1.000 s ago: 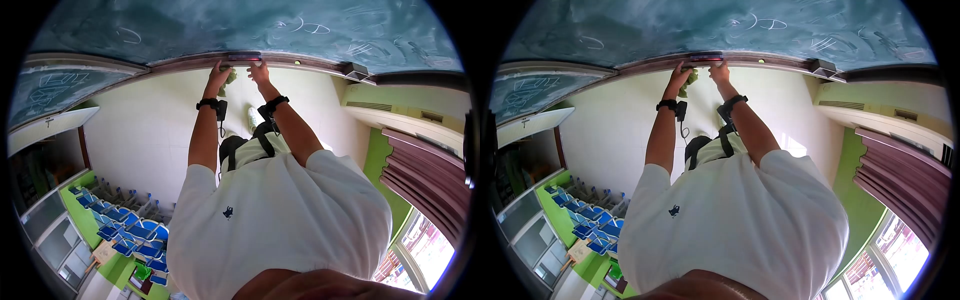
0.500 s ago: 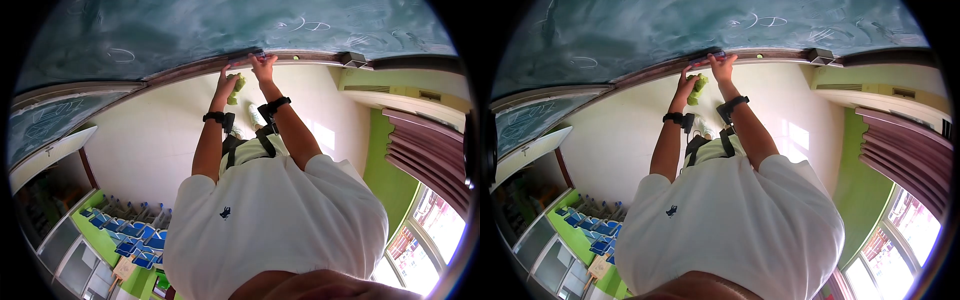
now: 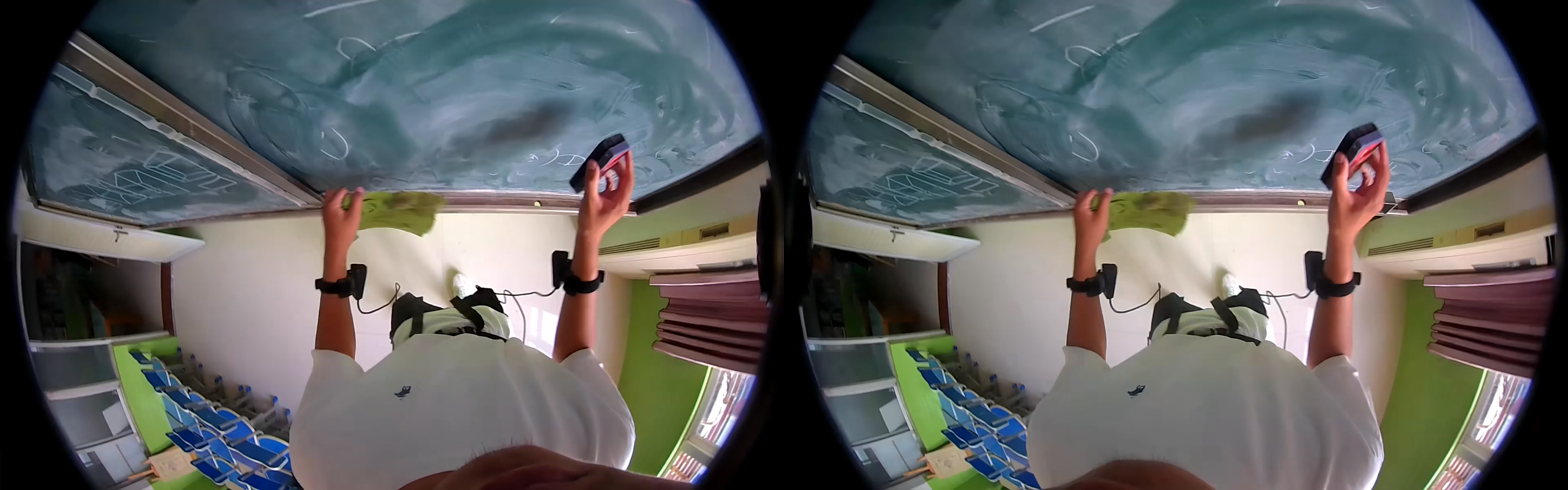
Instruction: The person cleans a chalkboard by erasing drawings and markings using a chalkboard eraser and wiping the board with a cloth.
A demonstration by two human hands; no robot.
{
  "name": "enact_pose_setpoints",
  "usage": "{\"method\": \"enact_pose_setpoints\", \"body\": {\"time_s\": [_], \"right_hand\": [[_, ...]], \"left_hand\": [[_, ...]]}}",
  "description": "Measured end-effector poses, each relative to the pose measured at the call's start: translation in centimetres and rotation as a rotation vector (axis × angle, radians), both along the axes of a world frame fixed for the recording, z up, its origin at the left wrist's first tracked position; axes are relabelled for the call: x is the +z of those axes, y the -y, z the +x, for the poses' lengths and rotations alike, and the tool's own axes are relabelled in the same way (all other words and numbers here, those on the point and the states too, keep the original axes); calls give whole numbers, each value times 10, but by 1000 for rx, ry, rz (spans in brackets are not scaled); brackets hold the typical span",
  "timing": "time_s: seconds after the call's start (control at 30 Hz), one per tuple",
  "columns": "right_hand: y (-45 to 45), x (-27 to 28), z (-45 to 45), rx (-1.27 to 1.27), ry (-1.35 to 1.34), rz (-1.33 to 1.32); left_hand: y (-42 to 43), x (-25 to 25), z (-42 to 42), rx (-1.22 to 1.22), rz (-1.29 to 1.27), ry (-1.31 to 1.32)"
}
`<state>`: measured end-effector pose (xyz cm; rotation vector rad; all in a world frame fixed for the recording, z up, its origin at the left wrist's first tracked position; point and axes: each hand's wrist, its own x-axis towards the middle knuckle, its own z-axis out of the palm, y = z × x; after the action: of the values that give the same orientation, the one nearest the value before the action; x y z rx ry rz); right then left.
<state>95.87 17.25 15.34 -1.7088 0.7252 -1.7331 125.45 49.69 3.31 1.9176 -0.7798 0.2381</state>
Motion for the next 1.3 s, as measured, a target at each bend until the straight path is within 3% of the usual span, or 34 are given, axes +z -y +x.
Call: {"method": "enact_pose_setpoints", "body": {"time_s": [0.03,0.1,0.17,0.23,0.3,0.4,0.53,0.57,0.63,0.77,0.87,0.97,1.07,1.17,1.3], "right_hand": [[-13,22,-1,-21,-13,-23],[-31,41,8,-60,2,-101],[-53,51,22,-97,-252,-369],[-87,57,46,40,-271,-384],[-116,86,74,34,-414,-620],[-149,150,116,22,-408,-784],[-170,274,166,-110,-337,-1119],[-184,310,175,-60,-356,-1066],[-204,343,202,-23,-385,-1006],[-225,395,276,-98,-318,-1298],[-228,381,332,-26,-272,-1250],[-239,357,345,1,-179,-1168],[-244,333,344,38,-259,-1201],[-236,273,353,-43,-334,-1372],[-245,169,345,142,-492,-1277]], "left_hand": [[-26,19,18,92,64,39],[-59,63,39,208,-76,219],[-90,103,56,287,-23,312],[-110,127,64,285,-64,311],[-126,139,80,228,-94,356],[-136,170,85,163,-138,352],[-153,182,92,40,-85,297],[-156,186,92,-2,-46,246],[-159,177,95,-55,-13,252],[-157,170,108,-64,88,179],[-166,166,118,-148,95,125],[-172,154,131,-232,25,151],[-176,160,133,-231,33,109],[-174,163,133,-260,25,80],[-168,161,135,-268,71,93]]}}
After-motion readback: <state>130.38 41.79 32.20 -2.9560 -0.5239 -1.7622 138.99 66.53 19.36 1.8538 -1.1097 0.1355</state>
